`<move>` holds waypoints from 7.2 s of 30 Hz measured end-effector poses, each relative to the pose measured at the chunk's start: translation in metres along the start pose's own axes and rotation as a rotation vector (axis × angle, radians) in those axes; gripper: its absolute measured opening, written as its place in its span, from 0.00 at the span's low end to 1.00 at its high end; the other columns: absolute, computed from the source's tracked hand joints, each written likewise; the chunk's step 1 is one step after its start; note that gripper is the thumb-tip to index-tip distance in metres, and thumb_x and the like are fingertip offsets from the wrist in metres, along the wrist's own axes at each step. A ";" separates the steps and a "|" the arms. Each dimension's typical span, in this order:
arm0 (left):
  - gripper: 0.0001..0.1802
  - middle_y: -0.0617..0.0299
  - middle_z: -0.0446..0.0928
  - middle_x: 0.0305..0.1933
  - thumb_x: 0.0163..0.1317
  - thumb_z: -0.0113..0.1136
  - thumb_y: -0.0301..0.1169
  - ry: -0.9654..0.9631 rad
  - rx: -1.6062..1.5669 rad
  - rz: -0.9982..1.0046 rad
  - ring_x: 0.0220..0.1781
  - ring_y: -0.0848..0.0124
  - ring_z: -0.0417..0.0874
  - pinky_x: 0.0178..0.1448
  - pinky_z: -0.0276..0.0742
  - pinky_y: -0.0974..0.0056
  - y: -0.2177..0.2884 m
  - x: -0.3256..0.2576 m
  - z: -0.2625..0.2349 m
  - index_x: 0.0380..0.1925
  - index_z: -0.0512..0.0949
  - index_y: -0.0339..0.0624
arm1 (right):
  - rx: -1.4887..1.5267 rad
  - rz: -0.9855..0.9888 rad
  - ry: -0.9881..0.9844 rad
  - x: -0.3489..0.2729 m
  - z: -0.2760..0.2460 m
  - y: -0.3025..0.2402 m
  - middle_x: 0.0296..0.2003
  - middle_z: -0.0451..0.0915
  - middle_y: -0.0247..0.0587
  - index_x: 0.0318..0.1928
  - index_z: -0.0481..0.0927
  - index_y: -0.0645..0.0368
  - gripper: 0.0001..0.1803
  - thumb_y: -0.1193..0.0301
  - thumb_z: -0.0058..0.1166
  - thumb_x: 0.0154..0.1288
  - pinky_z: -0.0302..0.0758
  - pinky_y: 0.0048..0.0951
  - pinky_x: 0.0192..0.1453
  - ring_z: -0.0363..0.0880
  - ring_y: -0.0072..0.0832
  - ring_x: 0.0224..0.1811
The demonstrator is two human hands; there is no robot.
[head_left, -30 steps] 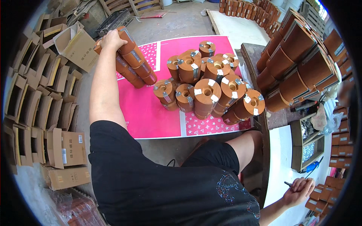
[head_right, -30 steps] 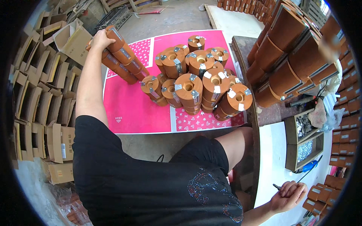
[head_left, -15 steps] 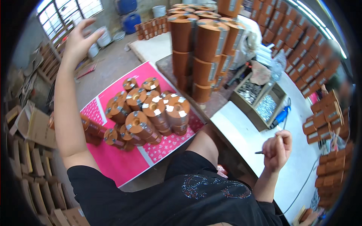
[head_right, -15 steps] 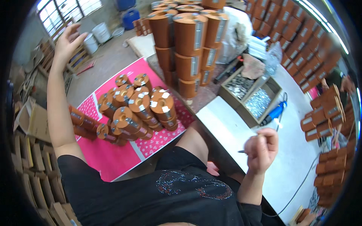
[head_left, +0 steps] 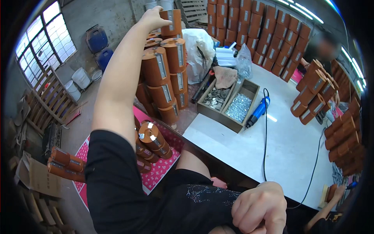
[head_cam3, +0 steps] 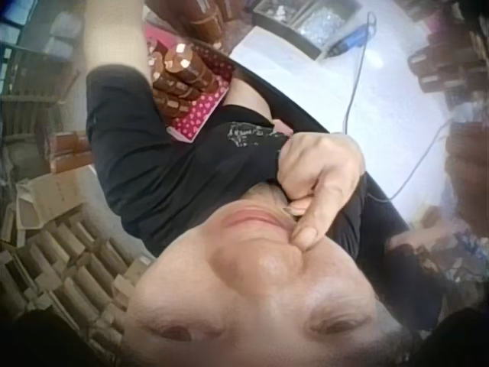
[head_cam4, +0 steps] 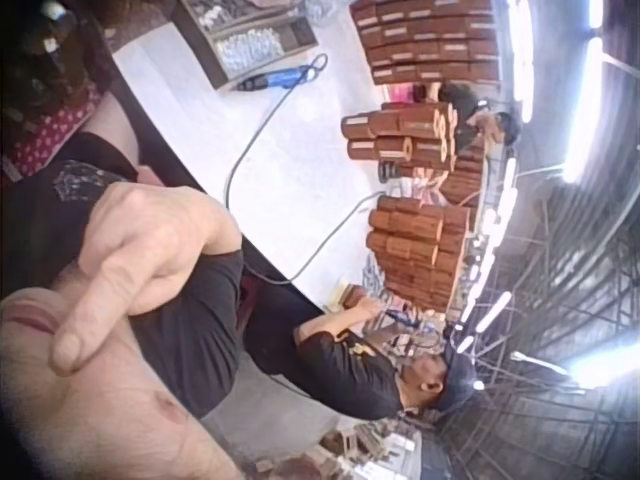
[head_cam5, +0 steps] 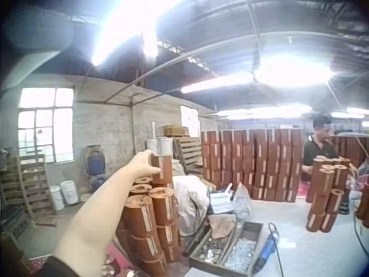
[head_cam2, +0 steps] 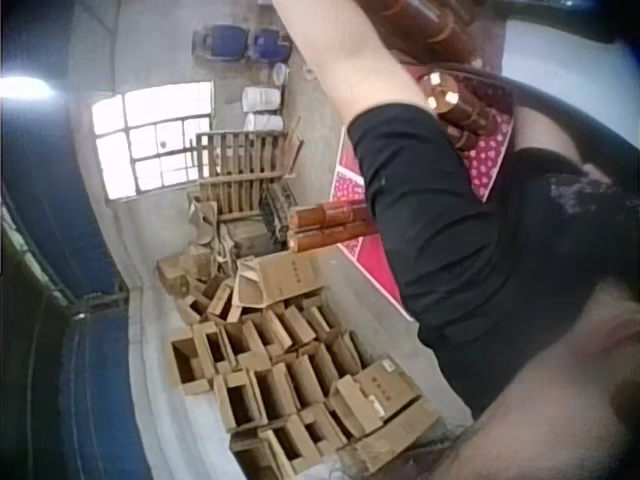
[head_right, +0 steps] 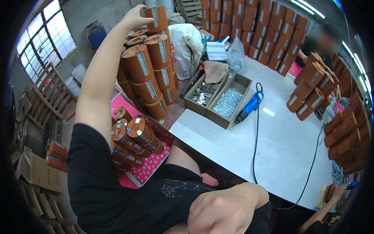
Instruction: Assembling small cylindrical wooden furniture parts using screws and a tool.
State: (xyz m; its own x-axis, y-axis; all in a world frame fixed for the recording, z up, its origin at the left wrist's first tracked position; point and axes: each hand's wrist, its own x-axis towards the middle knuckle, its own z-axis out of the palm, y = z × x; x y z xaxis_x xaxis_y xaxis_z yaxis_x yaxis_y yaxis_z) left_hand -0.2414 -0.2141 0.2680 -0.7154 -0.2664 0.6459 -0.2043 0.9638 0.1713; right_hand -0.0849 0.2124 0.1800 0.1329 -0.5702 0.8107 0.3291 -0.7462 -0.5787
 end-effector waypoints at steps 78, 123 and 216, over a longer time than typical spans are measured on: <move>0.16 0.47 0.64 0.51 0.40 0.65 0.28 -0.384 -1.252 0.085 0.48 0.57 0.73 0.50 0.70 0.62 0.268 -0.356 0.134 0.34 0.77 0.42 | -0.818 0.092 0.998 -0.156 -0.088 0.004 0.11 0.58 0.28 0.45 0.64 0.67 0.11 0.78 0.36 0.62 0.55 0.17 0.15 0.54 0.13 0.09; 0.12 0.53 0.65 0.50 0.40 0.64 0.26 -0.434 -1.265 0.089 0.52 0.60 0.68 0.54 0.64 0.61 0.263 -0.360 0.140 0.29 0.77 0.38 | -0.594 0.242 0.870 -0.154 -0.097 0.011 0.17 0.70 0.32 0.30 0.70 0.65 0.05 0.76 0.49 0.59 0.62 0.12 0.19 0.64 0.12 0.16; 0.19 0.55 0.63 0.56 0.36 0.64 0.25 -0.522 -0.776 0.643 0.59 0.54 0.60 0.59 0.58 0.57 0.204 -0.289 0.119 0.34 0.75 0.37 | -0.995 -0.064 0.739 -0.126 -0.097 -0.025 0.12 0.62 0.29 0.47 0.61 0.70 0.14 0.75 0.39 0.62 0.53 0.15 0.16 0.53 0.13 0.10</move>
State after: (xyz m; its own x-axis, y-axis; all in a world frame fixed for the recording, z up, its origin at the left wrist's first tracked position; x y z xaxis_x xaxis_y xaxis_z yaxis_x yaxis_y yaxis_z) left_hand -0.1562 0.0581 0.0276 -0.7665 0.4841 0.4221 0.6408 0.6205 0.4520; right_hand -0.2002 0.2695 0.0838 -0.5223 -0.3395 0.7823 -0.5793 -0.5319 -0.6176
